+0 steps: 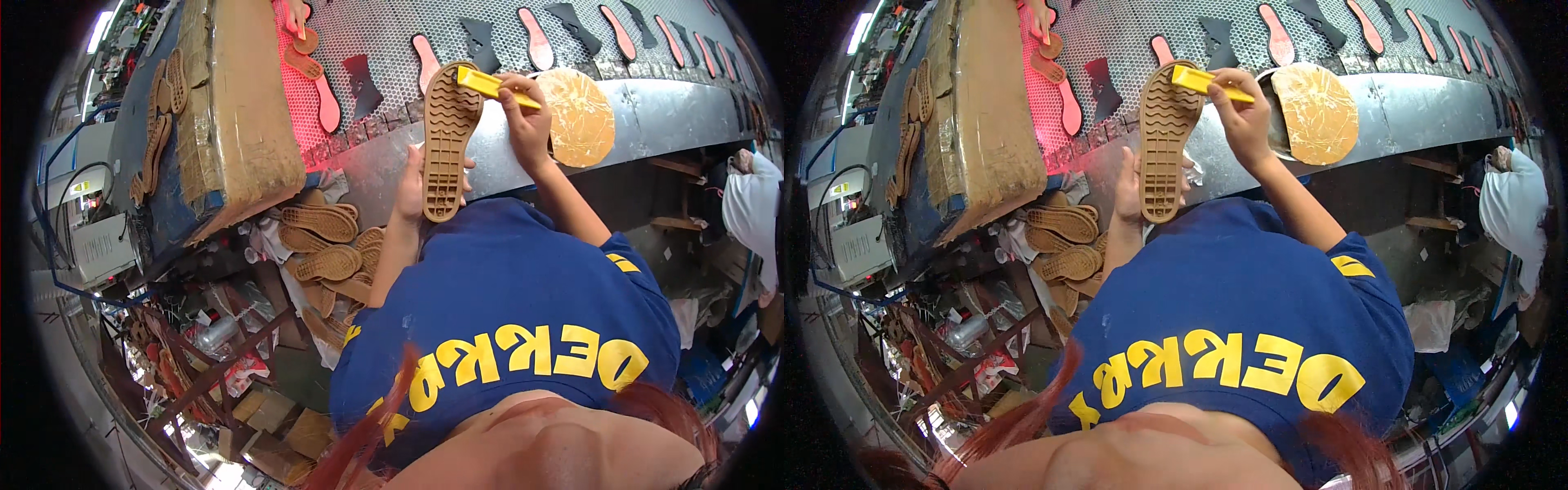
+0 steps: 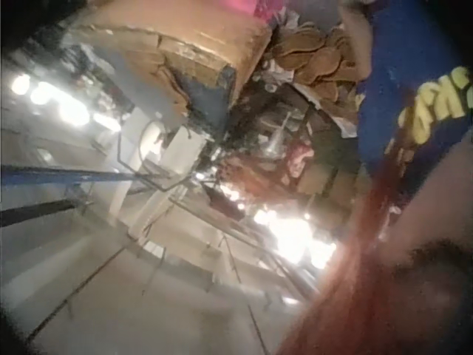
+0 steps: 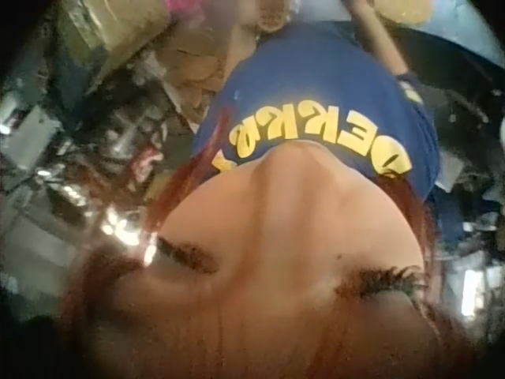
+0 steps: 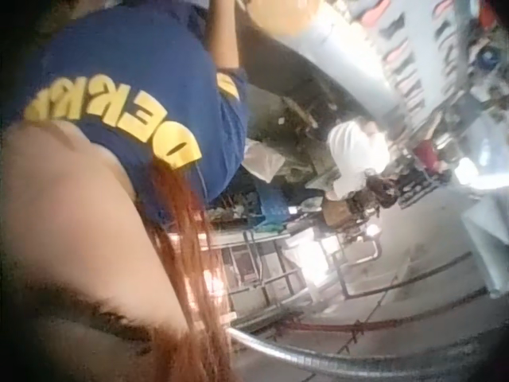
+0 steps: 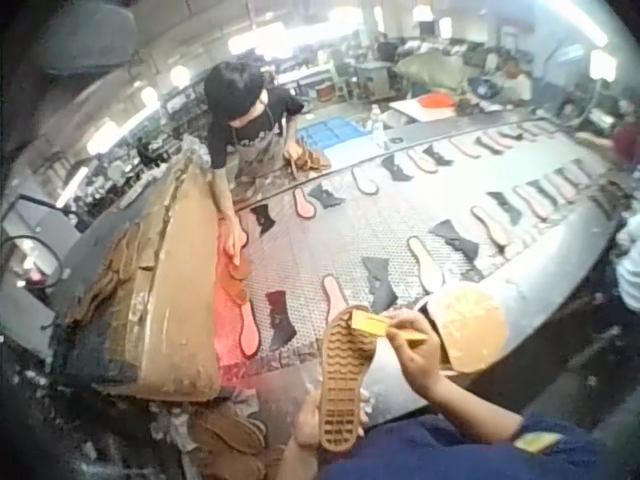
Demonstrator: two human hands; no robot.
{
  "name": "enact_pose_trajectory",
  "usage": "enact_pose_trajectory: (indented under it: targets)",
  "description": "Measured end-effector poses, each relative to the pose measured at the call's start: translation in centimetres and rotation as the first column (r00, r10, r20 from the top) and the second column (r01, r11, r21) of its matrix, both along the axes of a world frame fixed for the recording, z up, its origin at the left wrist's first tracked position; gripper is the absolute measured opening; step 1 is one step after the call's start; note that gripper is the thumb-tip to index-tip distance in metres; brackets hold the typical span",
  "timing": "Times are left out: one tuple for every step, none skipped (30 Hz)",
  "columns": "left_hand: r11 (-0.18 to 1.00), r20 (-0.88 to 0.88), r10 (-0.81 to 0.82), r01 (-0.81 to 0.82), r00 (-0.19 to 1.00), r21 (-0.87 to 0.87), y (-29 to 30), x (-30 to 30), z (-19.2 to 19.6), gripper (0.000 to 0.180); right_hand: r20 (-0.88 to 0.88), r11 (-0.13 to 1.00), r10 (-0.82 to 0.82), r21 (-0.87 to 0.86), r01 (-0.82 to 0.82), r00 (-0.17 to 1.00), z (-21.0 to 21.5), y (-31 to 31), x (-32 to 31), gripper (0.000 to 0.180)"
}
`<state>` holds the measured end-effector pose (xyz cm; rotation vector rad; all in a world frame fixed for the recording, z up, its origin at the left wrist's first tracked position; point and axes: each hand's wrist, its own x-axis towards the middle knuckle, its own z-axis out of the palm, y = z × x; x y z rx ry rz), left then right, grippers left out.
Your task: The person applies a yellow adhesive to the textured bottom of shoe soles using a yellow plastic scraper. They repeatedly dip the scraper into a metal container to gather the substance and spread it across the sole's surface. The person handles the soles one at a time, picking them up from a pile and placing them back down after application.
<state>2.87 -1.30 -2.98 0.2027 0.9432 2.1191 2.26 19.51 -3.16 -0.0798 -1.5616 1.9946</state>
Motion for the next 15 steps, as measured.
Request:
enact_pose_trajectory:
  targets:
    - [1.000, 0.007, -0.006, 0.006, 1.000, 0.015, 0.1, 0.1, 0.3, 0.074, -0.006, 0.994, -0.039, 0.098, 0.039, 0.999, 0.2, -0.1, 0.0, 0.014]
    - [1.000, 0.000, -0.008, 0.008, 1.000, 0.009, 0.2, 0.1, 0.4, 0.074, -0.015, 0.978, -0.078, 0.195, 0.080, 0.997, 0.4, -0.2, 0.0, 0.014]
    - [1.000, -0.004, -0.008, 0.008, 1.000, 0.003, 0.2, 0.3, 0.4, 0.075, -0.021, 0.971, -0.102, 0.213, 0.104, 0.995, 0.9, -0.3, 0.1, 0.014]
    - [1.000, -0.008, -0.007, 0.007, 1.000, -0.004, 0.2, 0.3, 0.4, 0.075, -0.019, 0.967, -0.115, 0.229, 0.116, 0.993, 1.0, -0.4, 0.1, 0.014]
    - [1.000, -0.012, -0.006, 0.006, 1.000, 0.002, 0.2, 0.3, 0.2, 0.082, -0.017, 0.961, -0.127, 0.245, 0.127, 0.992, 1.0, -0.5, 0.1, 0.014]
    - [0.999, -0.020, -0.002, 0.001, 1.000, -0.033, 0.3, 0.4, 0.1, 0.082, -0.011, 0.955, -0.144, 0.260, 0.142, 0.989, 1.0, -0.7, 0.2, 0.015]
    - [0.998, -0.028, 0.003, -0.005, 1.000, -0.069, 0.4, 0.6, 0.1, 0.082, -0.007, 0.971, -0.138, 0.197, 0.136, 0.990, 1.2, -1.0, 0.3, 0.015]
    - [0.994, -0.036, 0.008, -0.012, 0.999, -0.104, 0.4, 0.6, 0.0, 0.082, -0.003, 0.959, -0.148, 0.243, 0.144, 0.989, 1.2, -1.1, 0.3, 0.015]
    - [0.994, -0.056, 0.000, -0.006, 0.998, -0.108, 0.4, 0.7, 0.1, 0.078, 0.001, 0.946, -0.158, 0.287, 0.151, 0.987, 1.2, -1.2, 0.3, 0.015]
    - [0.994, -0.075, -0.009, 0.000, 0.997, -0.113, 0.4, 0.7, 0.4, 0.074, 0.005, 0.930, -0.168, 0.331, 0.157, 0.986, 1.3, -1.4, 0.3, 0.014]
    - [0.993, -0.094, -0.017, 0.006, 0.995, -0.117, 0.4, 0.7, 0.6, 0.070, 0.003, 0.933, -0.156, 0.329, 0.147, 0.988, 1.4, -1.6, 0.4, 0.015]
    - [0.994, -0.079, -0.003, -0.006, 0.997, -0.108, 0.4, 0.7, 0.7, 0.070, -0.015, 0.912, -0.152, 0.382, 0.147, 0.988, 1.6, -1.7, 0.4, 0.015]
    - [0.995, -0.063, 0.011, -0.017, 0.998, -0.100, 0.5, 0.7, 0.9, 0.071, -0.034, 0.889, -0.147, 0.434, 0.147, 0.989, 1.8, -1.7, 0.5, 0.015]
    - [0.995, -0.047, 0.025, -0.029, 0.999, -0.092, 0.5, 0.7, 1.0, 0.071, -0.052, 0.862, -0.141, 0.485, 0.149, 0.989, 1.9, -1.7, 0.5, 0.015]
    - [0.995, -0.038, 0.030, -0.033, 0.999, -0.089, 0.4, 0.7, 1.0, 0.071, -0.062, 0.864, -0.111, 0.486, 0.128, 0.992, 1.9, -1.7, 0.4, 0.016]
